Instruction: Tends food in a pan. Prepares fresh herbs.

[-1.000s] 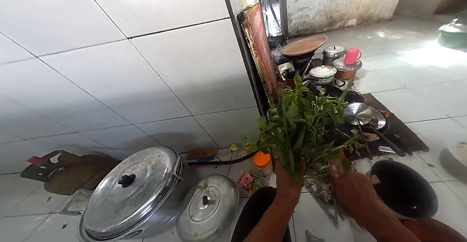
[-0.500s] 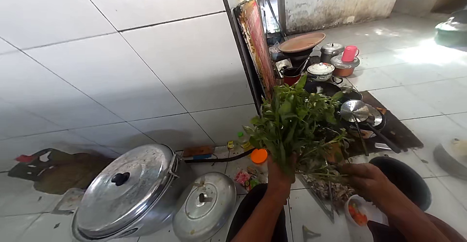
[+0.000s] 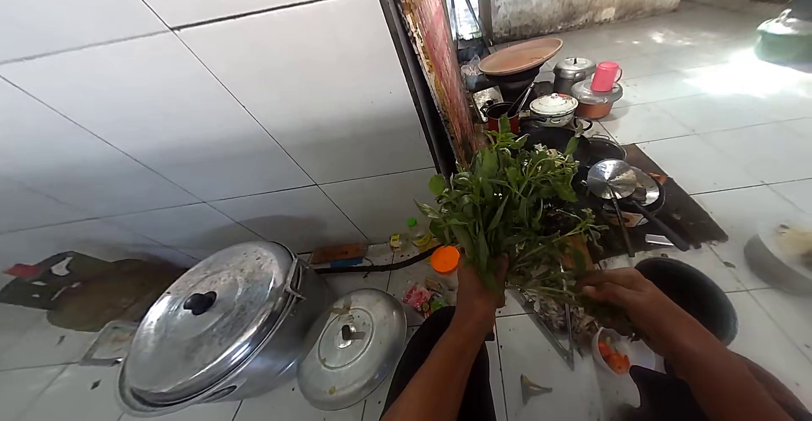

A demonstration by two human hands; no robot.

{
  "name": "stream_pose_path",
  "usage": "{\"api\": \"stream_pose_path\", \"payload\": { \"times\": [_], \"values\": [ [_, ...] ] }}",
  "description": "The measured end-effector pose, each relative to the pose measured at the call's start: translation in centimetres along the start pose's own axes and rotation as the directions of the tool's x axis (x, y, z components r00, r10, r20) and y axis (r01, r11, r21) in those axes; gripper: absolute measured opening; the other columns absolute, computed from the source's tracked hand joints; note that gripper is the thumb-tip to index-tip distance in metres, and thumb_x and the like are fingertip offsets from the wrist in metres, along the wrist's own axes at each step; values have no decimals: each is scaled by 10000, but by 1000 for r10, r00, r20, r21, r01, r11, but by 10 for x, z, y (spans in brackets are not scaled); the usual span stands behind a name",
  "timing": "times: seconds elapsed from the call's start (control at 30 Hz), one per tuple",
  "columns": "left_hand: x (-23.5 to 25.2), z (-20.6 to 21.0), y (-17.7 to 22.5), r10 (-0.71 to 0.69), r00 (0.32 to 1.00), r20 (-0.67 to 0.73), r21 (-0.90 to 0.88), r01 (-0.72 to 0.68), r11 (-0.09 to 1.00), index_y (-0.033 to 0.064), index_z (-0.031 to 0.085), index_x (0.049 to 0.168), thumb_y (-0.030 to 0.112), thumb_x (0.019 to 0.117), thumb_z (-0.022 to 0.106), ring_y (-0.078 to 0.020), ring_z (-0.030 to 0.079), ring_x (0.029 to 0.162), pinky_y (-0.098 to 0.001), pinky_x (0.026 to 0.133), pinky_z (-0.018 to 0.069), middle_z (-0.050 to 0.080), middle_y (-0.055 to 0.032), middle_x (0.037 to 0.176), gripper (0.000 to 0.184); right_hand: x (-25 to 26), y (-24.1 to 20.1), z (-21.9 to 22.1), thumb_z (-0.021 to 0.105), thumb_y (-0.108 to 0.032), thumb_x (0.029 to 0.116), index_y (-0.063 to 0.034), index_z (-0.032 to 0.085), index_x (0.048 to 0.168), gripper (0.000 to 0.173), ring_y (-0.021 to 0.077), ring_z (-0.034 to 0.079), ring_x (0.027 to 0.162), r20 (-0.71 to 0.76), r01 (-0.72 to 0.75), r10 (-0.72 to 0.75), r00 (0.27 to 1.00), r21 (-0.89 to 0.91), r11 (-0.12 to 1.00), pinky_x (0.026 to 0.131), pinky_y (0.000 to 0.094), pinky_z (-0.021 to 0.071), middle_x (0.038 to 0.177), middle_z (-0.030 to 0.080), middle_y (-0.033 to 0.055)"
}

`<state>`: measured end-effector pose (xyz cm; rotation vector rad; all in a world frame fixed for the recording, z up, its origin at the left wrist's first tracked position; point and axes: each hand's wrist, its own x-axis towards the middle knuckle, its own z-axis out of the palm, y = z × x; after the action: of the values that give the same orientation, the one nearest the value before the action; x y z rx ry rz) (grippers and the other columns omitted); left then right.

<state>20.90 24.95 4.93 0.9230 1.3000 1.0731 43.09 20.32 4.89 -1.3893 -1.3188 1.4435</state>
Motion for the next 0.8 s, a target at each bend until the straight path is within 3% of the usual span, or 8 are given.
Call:
{"api": "stream_pose_path", "payload": {
  "times": [0.17,0.33,0.37,0.43,0.5,0.6,0.7,0.8],
  "values": [
    [-4,2,2,8,1000,16,17,-8,1000,69,546,1018,55,1026,581,-61,381,410,-190,397,348,479,-5,599,39,5,11,10,506,-70,948,-97,711,835,236,27,499,529,53,53,-50,997,-57,997,485,180,410,702,610,-29],
    [-6,2,6,-54,998,-12,-35,54,998,65,538,1067,96,1048,559,-61,392,414,-190,392,361,508,-21,642,42,6,17,21,522,-75,925,-123,687,757,240,39,489,560,-14,199,-214,977,-314,928,527,228,402,663,571,-46],
    [-6,2,7,-73,997,-11,-77,72,994,73,520,1084,109,1059,538,-58,383,415,-188,390,353,504,-21,651,48,5,17,23,527,-78,930,-122,688,765,234,59,519,601,-34,215,-253,967,-422,881,569,261,426,674,576,-39],
    [-6,3,8,-110,994,-19,-167,105,980,96,514,1074,143,1076,508,-50,355,405,-179,376,327,478,-9,630,47,1,18,31,588,-27,951,-51,707,838,166,202,632,687,-28,258,-362,932,-649,716,652,428,531,714,627,62],
    [-7,4,9,-153,988,-20,-220,145,965,104,518,1049,179,1089,481,-42,341,404,-172,380,313,459,2,609,93,1,25,44,622,3,918,-8,669,831,100,309,669,656,57,325,-473,879,-797,509,597,499,565,699,619,131],
    [-7,5,12,-187,982,-29,-260,173,950,104,515,1031,192,1092,475,-42,334,388,-164,359,298,455,-5,594,114,-2,22,63,596,10,937,28,701,964,110,414,704,774,123,269,-346,930,-870,413,660,557,573,845,677,220],
    [-9,5,10,-183,983,-18,-263,172,949,102,514,1000,188,1095,463,-42,334,381,-165,360,306,434,5,570,138,2,12,73,548,-12,962,44,671,1058,166,436,700,864,136,187,-176,975,-929,319,707,540,564,949,672,249],
    [-9,6,4,-163,986,-20,-236,154,959,78,510,1040,160,1090,475,-50,366,395,-172,375,336,464,-8,600,103,7,18,78,556,-29,954,54,681,1054,180,432,711,831,114,170,-208,971,-947,273,669,530,577,927,674,254]
  ]
}}
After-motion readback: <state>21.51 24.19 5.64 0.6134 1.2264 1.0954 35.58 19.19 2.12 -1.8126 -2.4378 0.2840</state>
